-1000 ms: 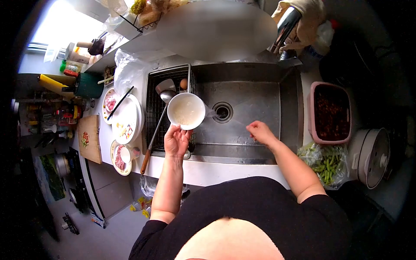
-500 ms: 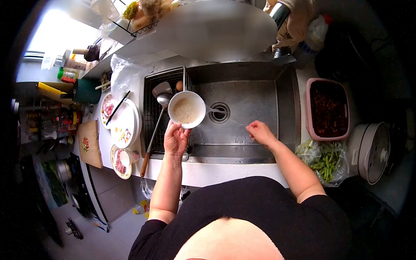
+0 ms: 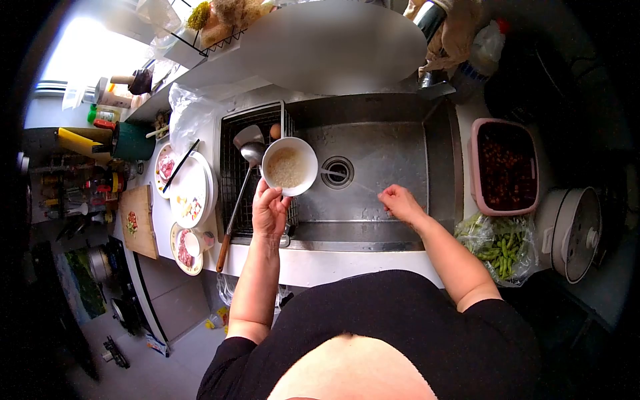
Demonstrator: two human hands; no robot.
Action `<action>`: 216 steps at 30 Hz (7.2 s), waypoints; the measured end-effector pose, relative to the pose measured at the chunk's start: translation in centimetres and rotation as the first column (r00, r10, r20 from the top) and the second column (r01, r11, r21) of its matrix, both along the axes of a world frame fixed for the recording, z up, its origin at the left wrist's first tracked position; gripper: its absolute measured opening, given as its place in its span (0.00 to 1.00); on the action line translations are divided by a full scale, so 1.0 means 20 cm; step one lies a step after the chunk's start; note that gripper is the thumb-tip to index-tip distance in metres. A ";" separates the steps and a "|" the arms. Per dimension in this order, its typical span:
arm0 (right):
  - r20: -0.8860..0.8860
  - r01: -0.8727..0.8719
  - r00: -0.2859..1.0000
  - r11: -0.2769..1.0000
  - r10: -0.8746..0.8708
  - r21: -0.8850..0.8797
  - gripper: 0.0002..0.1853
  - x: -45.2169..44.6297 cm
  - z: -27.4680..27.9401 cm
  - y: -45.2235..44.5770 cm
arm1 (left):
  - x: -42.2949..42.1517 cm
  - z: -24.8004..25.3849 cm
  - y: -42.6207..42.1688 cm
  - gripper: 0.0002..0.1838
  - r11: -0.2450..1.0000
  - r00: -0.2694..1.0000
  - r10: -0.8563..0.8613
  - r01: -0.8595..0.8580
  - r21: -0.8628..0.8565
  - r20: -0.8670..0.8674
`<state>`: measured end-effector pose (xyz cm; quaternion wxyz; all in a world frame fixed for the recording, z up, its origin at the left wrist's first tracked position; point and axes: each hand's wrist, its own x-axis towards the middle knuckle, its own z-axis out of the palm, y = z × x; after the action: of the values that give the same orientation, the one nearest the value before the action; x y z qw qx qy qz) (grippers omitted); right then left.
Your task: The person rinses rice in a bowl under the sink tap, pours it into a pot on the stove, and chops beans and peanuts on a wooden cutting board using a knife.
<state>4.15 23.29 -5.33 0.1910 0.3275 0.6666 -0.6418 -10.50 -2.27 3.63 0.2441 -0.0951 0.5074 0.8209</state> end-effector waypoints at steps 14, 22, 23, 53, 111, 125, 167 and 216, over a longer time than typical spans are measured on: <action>-0.019 -0.014 1.000 1.000 0.015 0.008 0.14 0.00 -0.02 -0.01 | 0.01 0.04 0.02 0.28 1.000 0.999 0.008 -0.009 -0.027 -0.036; -0.045 -0.058 0.997 0.998 0.059 0.033 0.11 0.00 0.03 -0.03 | 0.11 0.10 0.00 0.22 0.962 0.979 0.002 -0.058 0.267 0.205; -0.053 -0.090 0.994 0.994 0.094 0.066 0.10 -0.01 0.04 -0.04 | 0.14 0.12 0.00 0.22 0.943 0.971 0.006 -0.084 0.322 0.237; -0.539 0.168 0.776 0.715 0.329 0.679 0.15 0.16 0.43 -0.91 | 1.29 0.41 -1.46 0.29 0.821 0.897 0.418 -0.440 0.364 0.141; -0.416 -0.502 0.347 0.541 0.841 0.675 0.06 -2.41 0.85 -6.01 | -1.68 1.14 -7.26 0.21 0.510 0.649 0.629 -0.760 -0.403 -0.427; -0.442 -0.428 0.307 0.537 0.843 0.727 0.09 -2.63 0.98 -6.25 | -2.05 0.95 -7.29 0.41 -0.214 0.980 -0.060 -0.199 -0.956 -0.191; -0.509 -0.212 0.363 0.601 0.781 0.771 0.13 -2.88 0.98 -6.03 | -2.19 1.00 -7.37 0.30 0.910 0.916 0.331 -0.247 -0.333 0.227; -0.411 -0.357 0.451 0.582 0.792 0.730 0.07 -2.44 0.85 -6.04 | -2.19 1.34 -7.30 0.36 0.666 0.658 0.620 -0.729 -0.156 -0.428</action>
<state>-44.63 -97.50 11.70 0.0347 -0.1671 0.9079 -0.3828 -54.32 -148.33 30.39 -0.1925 -0.1737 0.5916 0.7634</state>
